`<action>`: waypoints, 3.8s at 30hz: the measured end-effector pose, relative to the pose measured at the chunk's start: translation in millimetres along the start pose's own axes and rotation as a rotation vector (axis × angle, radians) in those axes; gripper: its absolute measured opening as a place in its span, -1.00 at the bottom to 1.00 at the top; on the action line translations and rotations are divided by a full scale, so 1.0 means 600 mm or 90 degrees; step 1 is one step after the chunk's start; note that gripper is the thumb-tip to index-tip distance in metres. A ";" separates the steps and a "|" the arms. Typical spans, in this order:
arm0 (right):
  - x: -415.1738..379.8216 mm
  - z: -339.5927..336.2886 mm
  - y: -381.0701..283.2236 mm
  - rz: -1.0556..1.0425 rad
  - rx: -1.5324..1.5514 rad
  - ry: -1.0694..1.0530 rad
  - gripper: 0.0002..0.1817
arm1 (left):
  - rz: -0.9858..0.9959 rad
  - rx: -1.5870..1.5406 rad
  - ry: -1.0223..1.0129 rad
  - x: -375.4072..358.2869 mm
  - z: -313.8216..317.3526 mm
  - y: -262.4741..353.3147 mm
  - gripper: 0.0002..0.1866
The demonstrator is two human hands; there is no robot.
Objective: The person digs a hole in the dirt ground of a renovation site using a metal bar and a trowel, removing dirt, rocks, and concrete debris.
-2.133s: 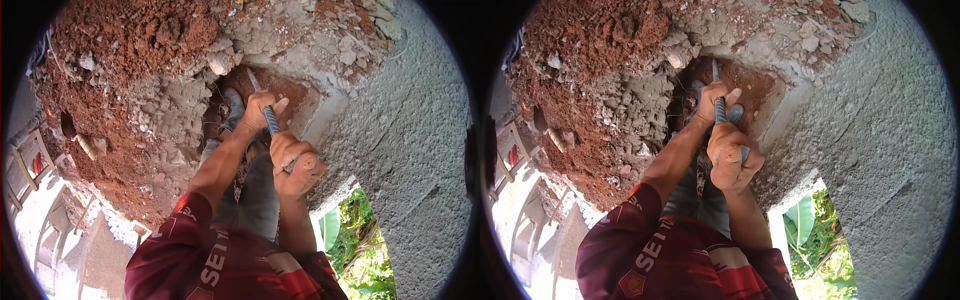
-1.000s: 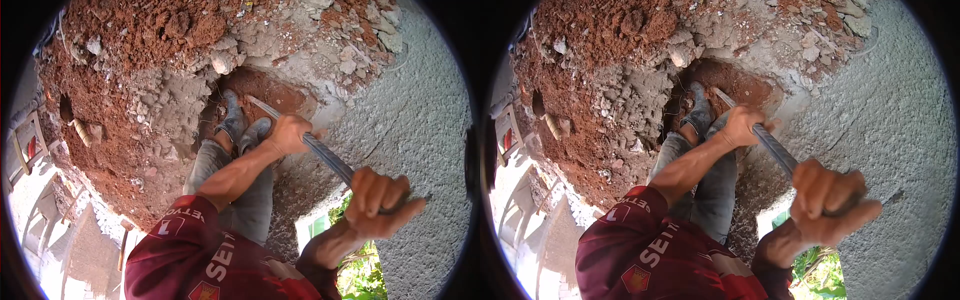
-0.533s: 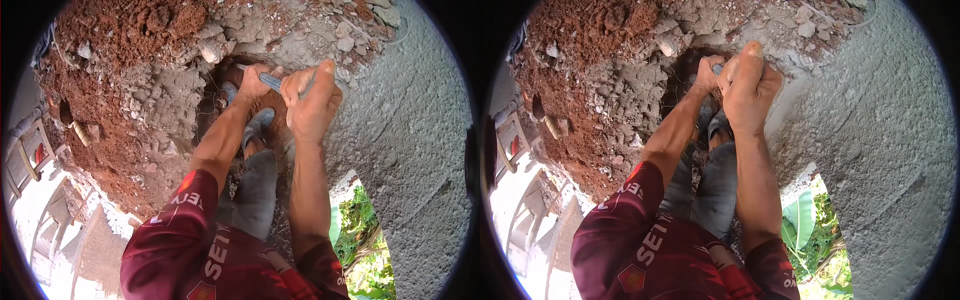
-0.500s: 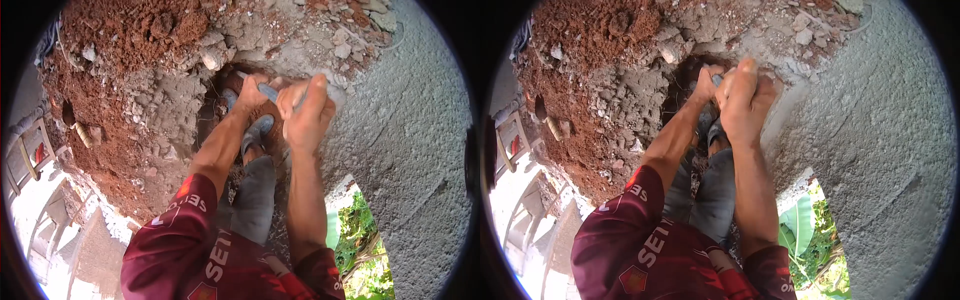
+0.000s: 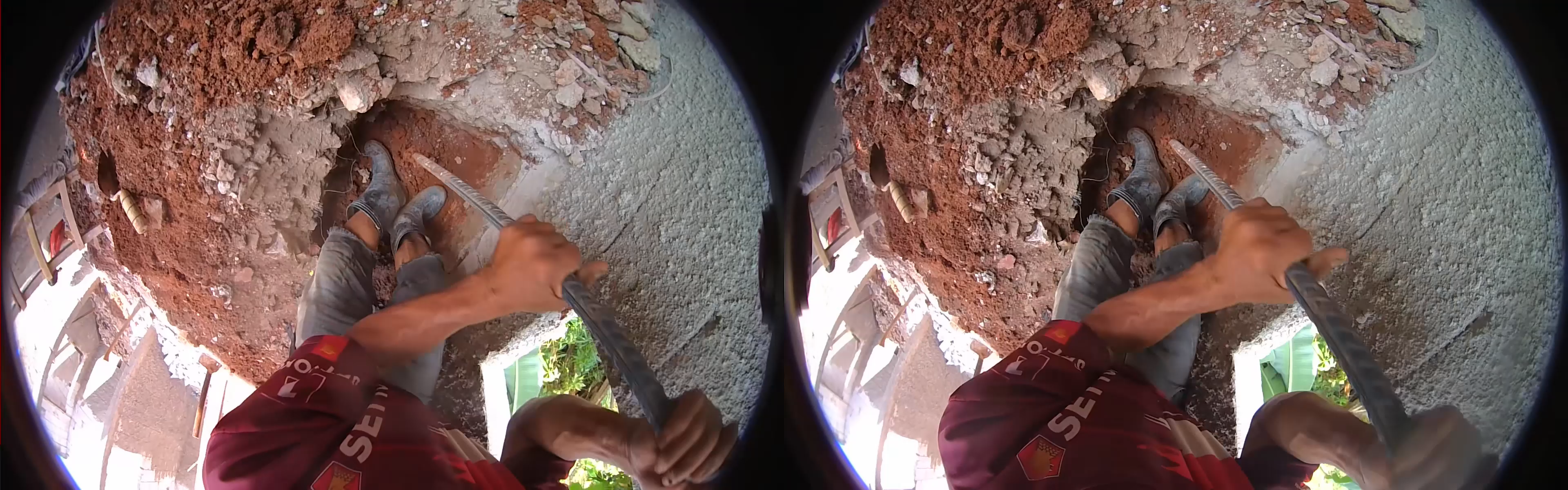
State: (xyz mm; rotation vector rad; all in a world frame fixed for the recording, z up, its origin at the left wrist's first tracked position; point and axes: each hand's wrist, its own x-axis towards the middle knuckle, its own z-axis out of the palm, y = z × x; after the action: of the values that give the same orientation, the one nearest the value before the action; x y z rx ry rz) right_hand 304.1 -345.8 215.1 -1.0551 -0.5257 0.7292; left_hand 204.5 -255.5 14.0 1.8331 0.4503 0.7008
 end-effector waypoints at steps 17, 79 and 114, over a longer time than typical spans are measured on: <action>0.039 0.019 0.315 0.081 0.016 0.164 -0.34 | -0.122 0.008 -0.050 -0.055 -0.012 -0.272 -0.52; 0.040 0.039 0.078 0.041 0.016 0.014 -0.52 | -0.041 0.041 0.041 0.019 -0.042 -0.082 -0.52; 0.009 -0.027 0.142 -0.044 0.008 0.157 -0.65 | -0.082 -0.004 0.068 -0.015 -0.012 -0.127 -0.59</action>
State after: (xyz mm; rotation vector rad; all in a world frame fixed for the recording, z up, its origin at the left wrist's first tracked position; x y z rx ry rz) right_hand 295.2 -325.6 131.3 -1.0921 -0.3430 0.5311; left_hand 194.8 -228.4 -57.3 1.7491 0.6302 0.7122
